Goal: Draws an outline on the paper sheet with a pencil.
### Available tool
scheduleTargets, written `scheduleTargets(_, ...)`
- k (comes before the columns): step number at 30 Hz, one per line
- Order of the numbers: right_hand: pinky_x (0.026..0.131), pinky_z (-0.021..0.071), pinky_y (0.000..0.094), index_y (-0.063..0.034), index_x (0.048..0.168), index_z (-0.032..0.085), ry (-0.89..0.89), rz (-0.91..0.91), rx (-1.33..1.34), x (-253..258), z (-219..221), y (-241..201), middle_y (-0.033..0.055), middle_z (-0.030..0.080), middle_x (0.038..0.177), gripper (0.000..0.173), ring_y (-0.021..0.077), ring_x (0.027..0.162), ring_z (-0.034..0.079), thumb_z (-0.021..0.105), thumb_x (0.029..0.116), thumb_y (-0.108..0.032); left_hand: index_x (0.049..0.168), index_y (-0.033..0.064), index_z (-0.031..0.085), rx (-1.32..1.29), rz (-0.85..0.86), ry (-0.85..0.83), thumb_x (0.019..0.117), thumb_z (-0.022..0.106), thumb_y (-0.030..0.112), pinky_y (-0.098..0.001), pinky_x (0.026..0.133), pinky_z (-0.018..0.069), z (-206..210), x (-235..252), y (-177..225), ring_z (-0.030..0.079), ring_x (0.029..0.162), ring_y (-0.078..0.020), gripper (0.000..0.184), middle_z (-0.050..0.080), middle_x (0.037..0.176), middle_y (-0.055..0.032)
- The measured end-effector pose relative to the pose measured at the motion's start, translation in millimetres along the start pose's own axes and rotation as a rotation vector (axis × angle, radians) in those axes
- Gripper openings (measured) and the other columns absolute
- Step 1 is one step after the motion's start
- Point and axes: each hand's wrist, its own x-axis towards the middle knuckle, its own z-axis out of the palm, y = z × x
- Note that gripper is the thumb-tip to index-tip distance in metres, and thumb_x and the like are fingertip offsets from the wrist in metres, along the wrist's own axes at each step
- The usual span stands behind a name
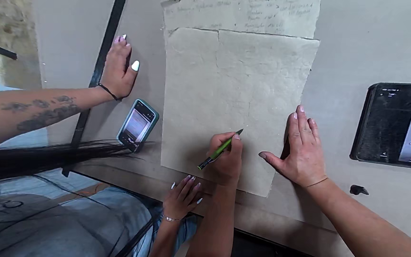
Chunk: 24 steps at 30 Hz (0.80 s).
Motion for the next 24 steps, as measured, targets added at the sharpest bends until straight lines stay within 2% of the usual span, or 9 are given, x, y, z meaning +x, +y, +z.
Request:
scheduleTargets(5,0.128,0.0196,0.0521,0.0034,0.16,0.027,-0.009,0.005,-0.01,-1,-2,-1,0.0245,0.026,0.166,0.122,0.0322,0.154,0.031,0.055,0.0807,-0.085,0.112,0.0054,0.066,0.04,-0.021,-0.045,0.0989,0.066,0.007,-0.0168,0.062,0.0553,3,7,15,0.065,0.069,-0.0057,0.013,0.07,0.088,-0.0006)
scheduleTargets(15,0.128,0.0192,0.052,0.0021,0.161,0.025,-0.01,0.007,0.0,1,-1,0,0.0234,0.024,0.167,0.121,0.0322,0.154,0.03,0.055,0.0811,-0.085,0.112,0.0024,0.064,0.036,-0.064,-0.034,0.099,0.065,0.005,-0.0158,0.064,0.0549,7,11,22,0.065,0.071,-0.0052,0.013,0.07,0.089,-0.002)
scheduleTargets(24,0.128,0.0196,0.0525,0.0029,0.16,0.027,-0.02,0.007,0.007,0,-2,0,0.0243,0.025,0.166,0.121,0.0319,0.154,0.03,0.056,0.0811,-0.084,0.114,0.0015,0.065,0.103,-0.001,-0.086,0.0988,0.065,0.005,-0.016,0.068,0.056,3,12,23,0.067,0.076,-0.005,0.015,0.071,0.093,-0.0027)
